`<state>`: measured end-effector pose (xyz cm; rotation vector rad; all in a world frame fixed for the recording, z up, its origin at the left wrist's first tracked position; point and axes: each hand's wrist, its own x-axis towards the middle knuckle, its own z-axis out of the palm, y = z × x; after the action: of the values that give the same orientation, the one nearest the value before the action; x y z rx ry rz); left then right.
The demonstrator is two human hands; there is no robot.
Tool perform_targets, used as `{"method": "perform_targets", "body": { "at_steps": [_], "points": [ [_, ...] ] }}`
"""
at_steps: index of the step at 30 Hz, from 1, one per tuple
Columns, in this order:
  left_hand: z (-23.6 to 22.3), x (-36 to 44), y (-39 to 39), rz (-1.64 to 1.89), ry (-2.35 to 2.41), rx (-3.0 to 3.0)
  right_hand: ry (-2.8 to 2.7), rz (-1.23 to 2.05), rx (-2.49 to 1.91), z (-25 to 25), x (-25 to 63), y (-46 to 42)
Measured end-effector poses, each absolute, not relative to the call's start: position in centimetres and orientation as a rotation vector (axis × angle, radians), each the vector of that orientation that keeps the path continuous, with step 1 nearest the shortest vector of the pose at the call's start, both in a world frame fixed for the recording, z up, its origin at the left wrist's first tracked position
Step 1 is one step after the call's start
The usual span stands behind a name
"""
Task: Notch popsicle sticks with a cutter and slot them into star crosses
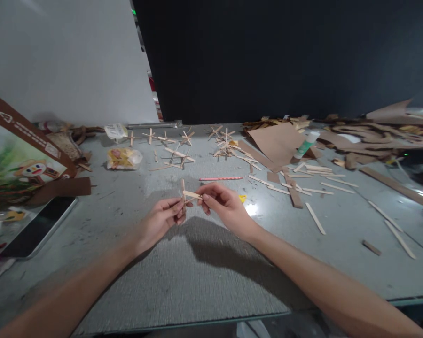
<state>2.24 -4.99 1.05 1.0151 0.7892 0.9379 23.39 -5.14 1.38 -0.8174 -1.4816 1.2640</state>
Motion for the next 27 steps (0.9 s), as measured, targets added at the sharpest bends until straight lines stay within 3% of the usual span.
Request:
{"method": "perform_targets", "body": {
  "at_steps": [17,27],
  "points": [
    [1.18,2.50,-5.43,0.917,0.799,1.023,-1.628,1.135,-0.952,1.50,23.35,-5.18],
    [1.19,2.16,-5.24,0.778,0.625,0.731,-1.708,1.083,-1.000,0.86,23.10,-4.81]
  ]
}}
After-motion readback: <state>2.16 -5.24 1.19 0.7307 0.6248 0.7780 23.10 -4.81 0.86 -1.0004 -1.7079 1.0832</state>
